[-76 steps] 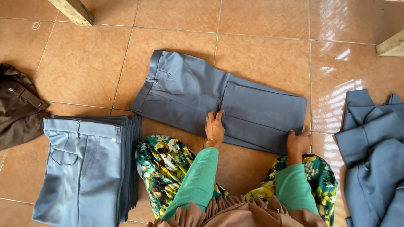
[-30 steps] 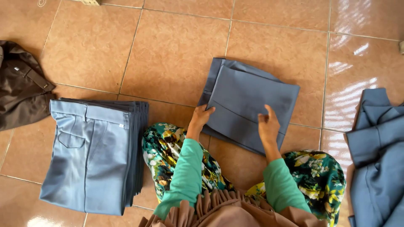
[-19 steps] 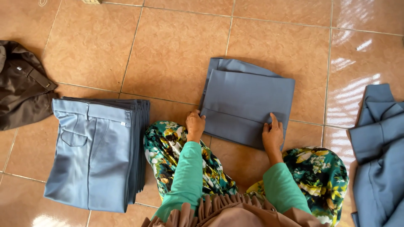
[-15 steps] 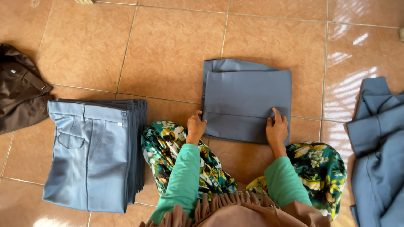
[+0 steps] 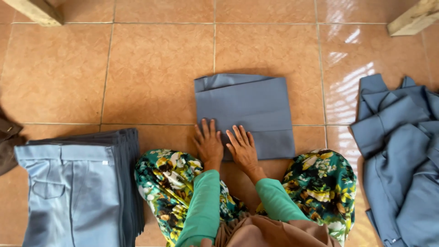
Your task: The person folds gray trousers by hand on a tiled floor, aligning legs and creasing folds, then stacks the folded trousers into a neat pile. The person repeats this process for several trousers, maintaining consistent alignment and stacking.
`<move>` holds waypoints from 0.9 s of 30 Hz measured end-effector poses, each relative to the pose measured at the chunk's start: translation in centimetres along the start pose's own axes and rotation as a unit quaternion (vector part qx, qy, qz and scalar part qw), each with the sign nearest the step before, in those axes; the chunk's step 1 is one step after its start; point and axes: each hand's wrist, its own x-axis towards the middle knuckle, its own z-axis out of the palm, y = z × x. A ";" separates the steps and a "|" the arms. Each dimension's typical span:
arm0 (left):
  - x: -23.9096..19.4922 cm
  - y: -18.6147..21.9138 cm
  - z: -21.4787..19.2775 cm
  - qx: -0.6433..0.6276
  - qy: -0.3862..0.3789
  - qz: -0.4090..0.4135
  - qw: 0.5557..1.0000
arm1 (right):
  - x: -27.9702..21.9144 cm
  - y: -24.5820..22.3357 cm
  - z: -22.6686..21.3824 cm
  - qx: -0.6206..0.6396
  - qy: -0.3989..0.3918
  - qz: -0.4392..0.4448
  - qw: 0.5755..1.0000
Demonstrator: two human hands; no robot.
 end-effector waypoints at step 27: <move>0.6 0.5 0.6 0.035 0.142 -0.032 0.989 | 12.4 18.4 3.9 -0.037 -0.139 0.229 0.963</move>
